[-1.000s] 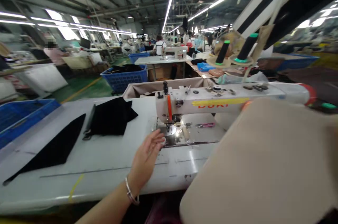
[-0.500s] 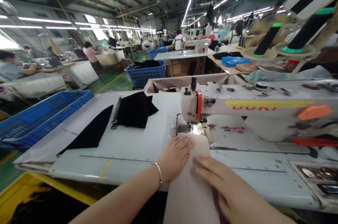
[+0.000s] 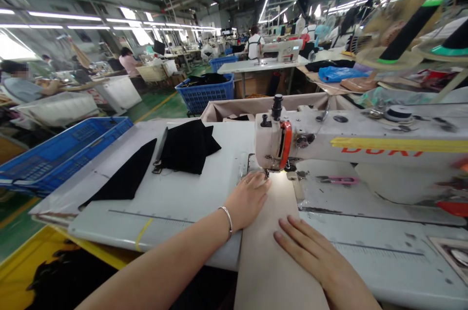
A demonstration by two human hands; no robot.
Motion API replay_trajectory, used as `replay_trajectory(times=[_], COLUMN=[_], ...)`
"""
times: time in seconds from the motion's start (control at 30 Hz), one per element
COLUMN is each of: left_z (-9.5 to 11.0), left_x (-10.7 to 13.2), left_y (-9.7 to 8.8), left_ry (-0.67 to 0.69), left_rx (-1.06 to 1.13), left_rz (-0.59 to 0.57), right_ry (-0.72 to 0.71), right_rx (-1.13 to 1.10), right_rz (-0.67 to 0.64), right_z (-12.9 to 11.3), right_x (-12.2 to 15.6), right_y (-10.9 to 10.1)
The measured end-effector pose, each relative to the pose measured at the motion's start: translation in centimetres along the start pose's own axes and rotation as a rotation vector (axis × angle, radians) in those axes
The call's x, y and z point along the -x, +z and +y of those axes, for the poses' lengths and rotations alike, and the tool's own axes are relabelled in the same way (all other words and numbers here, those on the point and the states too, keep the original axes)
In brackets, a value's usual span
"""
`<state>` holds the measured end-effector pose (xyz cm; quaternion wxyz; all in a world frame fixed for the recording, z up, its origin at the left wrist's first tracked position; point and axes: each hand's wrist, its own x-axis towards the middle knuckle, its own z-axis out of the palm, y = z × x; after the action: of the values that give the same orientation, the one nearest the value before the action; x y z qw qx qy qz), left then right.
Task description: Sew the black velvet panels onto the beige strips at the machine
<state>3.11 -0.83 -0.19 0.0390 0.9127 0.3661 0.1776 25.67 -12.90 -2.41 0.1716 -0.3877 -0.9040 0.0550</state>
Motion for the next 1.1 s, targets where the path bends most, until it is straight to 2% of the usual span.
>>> replay_trajectory(times=[0.27,0.37,0.43,0.47,0.6,0.67,0.73,0.8,0.9,0.97,1.03,1.1], left_z=[0.2,-0.5,-2.3,-3.7,-11.0,-14.2,-16.4,-17.6,-17.6,-16.1,-13.2,-9.0], left_x=[0.1,-0.1,-0.2,-0.2,0.7,1.6,2.1,2.3,2.0,1.9,2.4,3.5], left_y=[0.6,-0.1,-1.2,-2.1,-5.7,-6.9,-7.5,-8.2,-10.5,-12.7,-14.6,-15.3], left_ry=[-0.019,0.013,0.029,-0.013,-0.395,-0.507,-0.561,-0.576,-0.595,-0.620,-0.608,-0.521], left_rx=[0.025,0.084,0.130,0.116,-0.132,-0.207,-0.238,-0.253,-0.296,-0.343,-0.376,-0.336], left_rz=[0.006,-0.026,-0.079,-0.081,0.077,0.107,0.096,0.094,0.192,0.308,0.420,0.444], right_ry=[0.018,-0.019,-0.043,-0.046,0.049,0.100,0.117,0.112,0.102,0.116,0.153,0.189], right_rx=[-0.002,-0.001,0.014,0.031,0.110,0.137,0.152,0.152,0.148,0.156,0.172,0.185], right_rz=[-0.008,-0.004,-0.004,0.002,0.078,0.133,0.175,0.189,0.179,0.192,0.213,0.222], right_z=[0.3,0.9,1.5,1.9,3.0,3.3,3.6,3.9,4.2,4.1,3.8,3.5], right_x=[0.0,0.6,0.7,0.4,-2.7,-4.9,-6.5,-7.3,-7.1,-6.9,-6.9,-7.1], right_y=[0.8,0.9,0.8,0.7,1.0,1.6,2.2,2.7,3.0,3.0,2.8,2.6])
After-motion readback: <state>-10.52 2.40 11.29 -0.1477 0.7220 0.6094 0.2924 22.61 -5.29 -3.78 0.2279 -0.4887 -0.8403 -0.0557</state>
